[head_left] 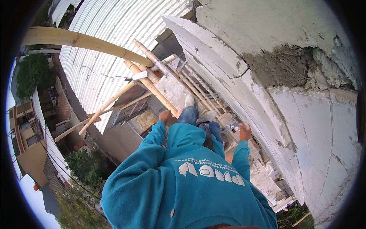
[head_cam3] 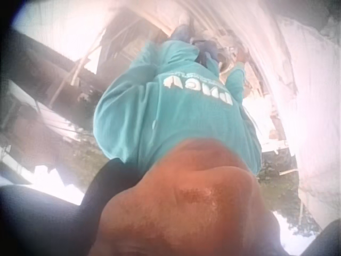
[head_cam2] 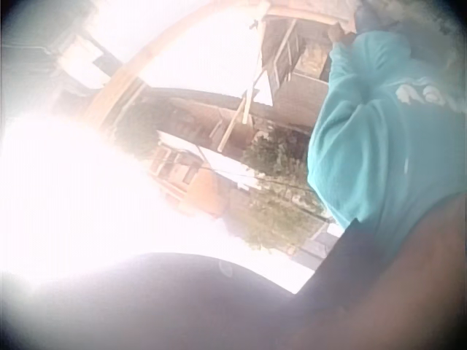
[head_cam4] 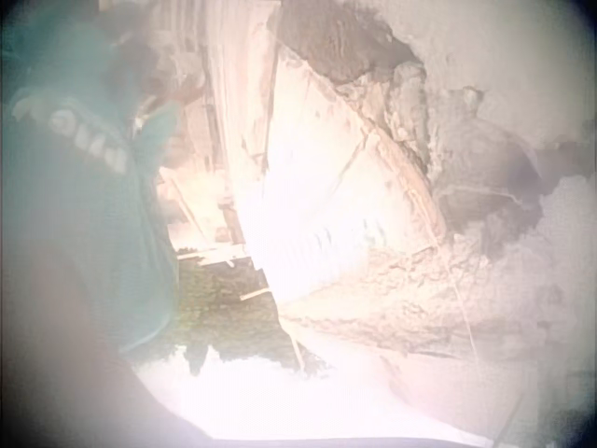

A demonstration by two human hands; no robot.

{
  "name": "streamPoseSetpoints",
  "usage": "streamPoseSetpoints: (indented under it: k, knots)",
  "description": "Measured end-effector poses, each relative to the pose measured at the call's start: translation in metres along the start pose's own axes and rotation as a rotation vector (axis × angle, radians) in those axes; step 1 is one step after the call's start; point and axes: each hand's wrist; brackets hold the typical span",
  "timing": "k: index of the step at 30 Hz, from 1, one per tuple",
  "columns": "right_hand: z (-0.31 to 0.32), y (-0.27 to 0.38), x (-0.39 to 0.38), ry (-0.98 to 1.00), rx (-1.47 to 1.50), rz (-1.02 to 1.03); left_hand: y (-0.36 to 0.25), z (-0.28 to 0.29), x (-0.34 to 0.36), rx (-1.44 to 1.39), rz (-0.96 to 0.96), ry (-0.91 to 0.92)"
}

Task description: The person scoops cement from a bucket with a trowel and applies it to a wall surface. They spread and smooth the cement across the wall using the trowel, then scrape excess material back into the bucket. The person repeats this process, working on different sections of the wall.

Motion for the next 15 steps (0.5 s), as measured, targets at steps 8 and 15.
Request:
streamPoseSetpoints:
  k: [8, 15]
  knots:
    - [0.045, -0.086, -0.021, -0.051, 0.130, -0.324, -0.022, 0.039, -0.002, -0.483, 0.314, 0.062]
    - [0.036, -0.141, -0.059, -0.159, 0.248, -0.549, -0.089, 0.123, -0.004, -0.634, 0.107, -0.103]
Point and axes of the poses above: each hand's wrist, its own x-axis towards the middle knuckle, its own z-axis out of the back of the hand, y = z × x, and after that the axes turned 7 degrees about -x, right-handed
